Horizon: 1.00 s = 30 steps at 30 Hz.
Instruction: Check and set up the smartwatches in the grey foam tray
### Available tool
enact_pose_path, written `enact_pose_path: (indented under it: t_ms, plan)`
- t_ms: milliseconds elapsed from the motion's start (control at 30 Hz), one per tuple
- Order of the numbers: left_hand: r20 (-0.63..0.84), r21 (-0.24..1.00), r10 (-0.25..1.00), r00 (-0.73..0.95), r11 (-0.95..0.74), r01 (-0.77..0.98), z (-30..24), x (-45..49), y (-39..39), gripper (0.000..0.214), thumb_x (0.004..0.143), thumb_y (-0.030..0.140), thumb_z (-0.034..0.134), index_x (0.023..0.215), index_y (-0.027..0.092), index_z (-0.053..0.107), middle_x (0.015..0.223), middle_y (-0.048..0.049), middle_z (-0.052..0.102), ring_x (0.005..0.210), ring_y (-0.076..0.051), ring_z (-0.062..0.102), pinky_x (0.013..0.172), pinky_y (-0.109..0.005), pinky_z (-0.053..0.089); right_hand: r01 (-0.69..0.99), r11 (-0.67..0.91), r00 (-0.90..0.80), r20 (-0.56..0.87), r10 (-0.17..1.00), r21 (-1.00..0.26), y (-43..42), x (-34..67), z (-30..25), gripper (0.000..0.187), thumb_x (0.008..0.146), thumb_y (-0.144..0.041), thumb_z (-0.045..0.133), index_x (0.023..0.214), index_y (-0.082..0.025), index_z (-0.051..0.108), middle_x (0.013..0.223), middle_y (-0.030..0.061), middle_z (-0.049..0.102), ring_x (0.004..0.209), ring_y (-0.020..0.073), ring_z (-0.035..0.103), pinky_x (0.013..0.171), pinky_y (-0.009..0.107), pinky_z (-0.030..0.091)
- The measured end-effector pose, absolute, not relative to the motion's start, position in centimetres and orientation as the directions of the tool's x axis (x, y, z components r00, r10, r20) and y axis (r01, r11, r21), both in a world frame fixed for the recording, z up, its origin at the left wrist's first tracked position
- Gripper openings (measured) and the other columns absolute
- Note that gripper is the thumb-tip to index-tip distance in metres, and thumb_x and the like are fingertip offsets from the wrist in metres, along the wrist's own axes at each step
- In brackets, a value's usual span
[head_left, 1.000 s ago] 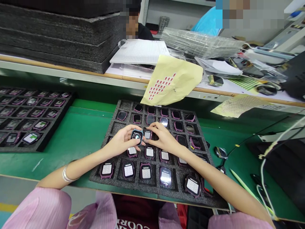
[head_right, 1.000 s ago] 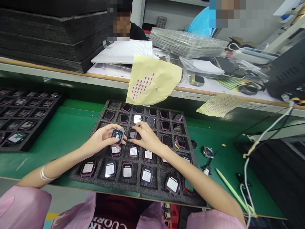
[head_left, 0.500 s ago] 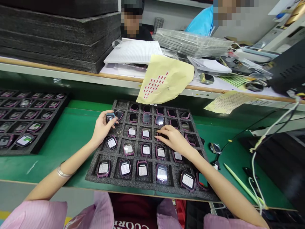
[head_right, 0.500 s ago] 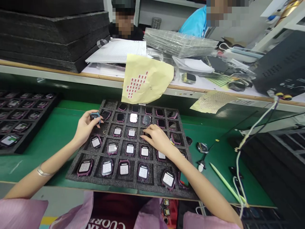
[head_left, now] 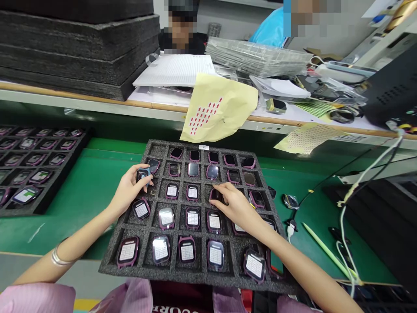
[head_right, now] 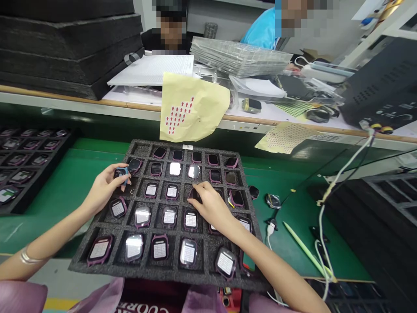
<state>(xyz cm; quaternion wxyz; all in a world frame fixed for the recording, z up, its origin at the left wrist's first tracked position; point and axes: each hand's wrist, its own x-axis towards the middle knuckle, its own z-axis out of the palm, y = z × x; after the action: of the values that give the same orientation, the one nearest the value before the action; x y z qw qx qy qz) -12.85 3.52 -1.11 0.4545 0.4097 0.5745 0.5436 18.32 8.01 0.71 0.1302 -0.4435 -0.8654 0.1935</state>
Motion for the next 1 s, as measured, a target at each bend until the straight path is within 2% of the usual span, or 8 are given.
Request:
enact_pose_path:
  t_ms: [133,267,400,500,600,700,867,1000]
  plan:
    - [-0.169,0.985,0.973,-0.155,0.16,-0.07,0.6,-11.8,4.4,0.044,0.074,0.029,0.071,0.113,0.015,0.054,0.068,0.0014,0.06,0.053,-0.009,0.051,0.05,-0.019,0.038,0.698,0.466,-0.515,0.072,0.854,-0.543,8.9,18.8,0.8,0.029,0.078,-0.025,0.073,0.105,-0.016,0.066,0.089,0.0086,0.059,0.084,0.0267,0.062,0.077,0.041,0.052]
    - [-0.178,0.984,0.984,0.002,0.178,0.007,2.6,-8.9,4.5,0.038,0.076,0.022,0.067,0.111,0.017,0.053,0.066,0.004,0.056,0.048,-0.007,0.044,0.045,-0.018,0.034,0.436,0.438,-0.567,0.139,0.812,-0.786,9.3,18.2,1.7,0.007,0.083,-0.027,0.067,0.083,-0.02,0.066,0.092,0.0079,0.063,0.087,0.0234,0.061,0.082,0.04,0.05]
    - [-0.126,0.985,0.987,0.102,0.112,0.133,3.3,-6.3,4.3,0.031,0.073,0.015,0.063,0.103,0.019,0.055,0.076,0.0023,0.055,0.056,-0.01,0.051,0.049,-0.021,0.039,0.003,-0.007,-0.698,-0.007,0.716,-1.0,9.6,16.4,3.7,0.017,0.086,-0.033,0.065,0.088,-0.019,0.056,0.1,0.0094,0.069,0.09,0.0225,0.067,0.085,0.042,0.052]
    - [-0.008,0.985,0.995,0.104,-0.01,0.172,3.2,-5.6,4.2,0.03,0.071,0.011,0.061,0.099,0.02,0.056,0.084,0.0011,0.056,0.066,-0.012,0.054,0.058,-0.022,0.044,-0.118,-0.303,-0.713,-0.131,0.688,-0.946,9.9,15.0,4.5,0.023,0.082,-0.034,0.07,0.091,-0.018,0.055,0.084,0.0065,0.072,0.066,0.0199,0.069,0.061,0.033,0.057]
    - [0.013,0.987,0.994,0.109,-0.031,0.159,2.8,-5.6,4.2,0.028,0.073,0.012,0.06,0.099,0.02,0.054,0.081,0.0023,0.055,0.062,-0.011,0.053,0.058,-0.023,0.044,-0.087,-0.367,-0.61,-0.242,0.755,-0.926,10.1,14.5,4.0,0.02,0.084,-0.034,0.066,0.092,-0.016,0.062,0.068,0.0018,0.067,0.051,0.0126,0.061,0.041,0.02,0.046]
    - [-0.028,0.992,0.99,0.136,0.011,0.128,2.1,-5.6,4.4,0.026,0.074,0.013,0.059,0.099,0.019,0.052,0.072,0.0048,0.054,0.051,-0.008,0.05,0.053,-0.022,0.042,-0.08,-0.435,-0.564,-0.319,0.762,-0.897,9.9,14.7,3.1,0.02,0.089,-0.032,0.06,0.102,-0.017,0.063,0.068,-0.0001,0.063,0.059,0.0139,0.065,0.052,0.022,0.052]
    - [-0.093,0.992,0.985,0.144,0.08,0.094,0.8,-5.6,4.6,0.029,0.076,0.018,0.059,0.104,0.019,0.05,0.058,0.0072,0.051,0.042,-0.008,0.046,0.04,-0.019,0.035,-0.115,-0.57,-0.672,-0.359,0.648,-0.813,9.1,15.2,2.6,0.047,0.087,-0.018,0.058,0.131,-0.018,0.044,0.105,0.0115,0.069,0.095,0.0261,0.069,0.085,0.044,0.054]
    - [-0.052,0.996,0.992,0.116,0.043,0.076,0.6,-5.6,4.2,0.029,0.076,0.018,0.06,0.104,0.018,0.051,0.064,0.0057,0.052,0.046,-0.009,0.051,0.041,-0.019,0.037,-0.091,-0.52,-0.709,-0.311,0.633,-0.85,8.6,15.2,2.9,0.057,0.088,-0.019,0.06,0.14,-0.019,0.036,0.117,0.0144,0.065,0.097,0.0254,0.068,0.083,0.042,0.054]
